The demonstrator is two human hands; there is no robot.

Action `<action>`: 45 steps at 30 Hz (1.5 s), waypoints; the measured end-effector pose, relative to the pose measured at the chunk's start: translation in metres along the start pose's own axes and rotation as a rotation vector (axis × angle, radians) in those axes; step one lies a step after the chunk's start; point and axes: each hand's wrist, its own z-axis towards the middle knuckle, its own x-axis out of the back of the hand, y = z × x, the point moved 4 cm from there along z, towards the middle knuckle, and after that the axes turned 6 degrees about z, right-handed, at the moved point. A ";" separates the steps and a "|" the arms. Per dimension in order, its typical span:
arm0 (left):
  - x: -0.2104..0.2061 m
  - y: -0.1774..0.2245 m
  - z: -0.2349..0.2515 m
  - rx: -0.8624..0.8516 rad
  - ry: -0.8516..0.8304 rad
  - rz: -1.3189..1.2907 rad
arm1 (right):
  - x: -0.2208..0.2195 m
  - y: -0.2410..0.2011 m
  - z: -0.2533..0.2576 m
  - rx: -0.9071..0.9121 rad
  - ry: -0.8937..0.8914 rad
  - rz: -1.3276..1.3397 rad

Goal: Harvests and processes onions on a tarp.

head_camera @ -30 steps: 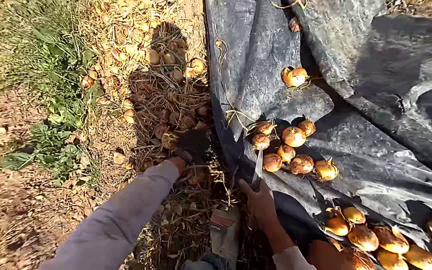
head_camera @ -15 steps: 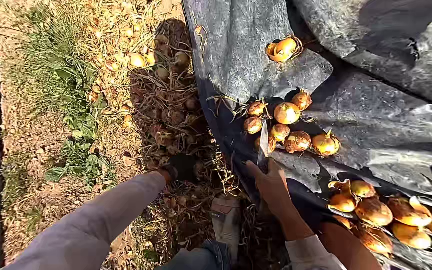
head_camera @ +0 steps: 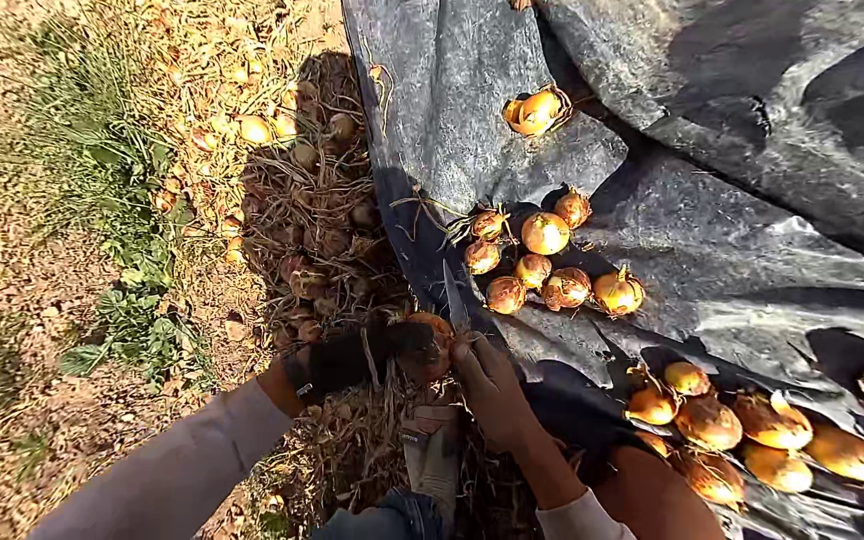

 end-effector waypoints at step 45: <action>0.028 0.043 -0.015 0.029 -0.005 0.866 | 0.001 -0.009 0.000 0.001 -0.040 0.021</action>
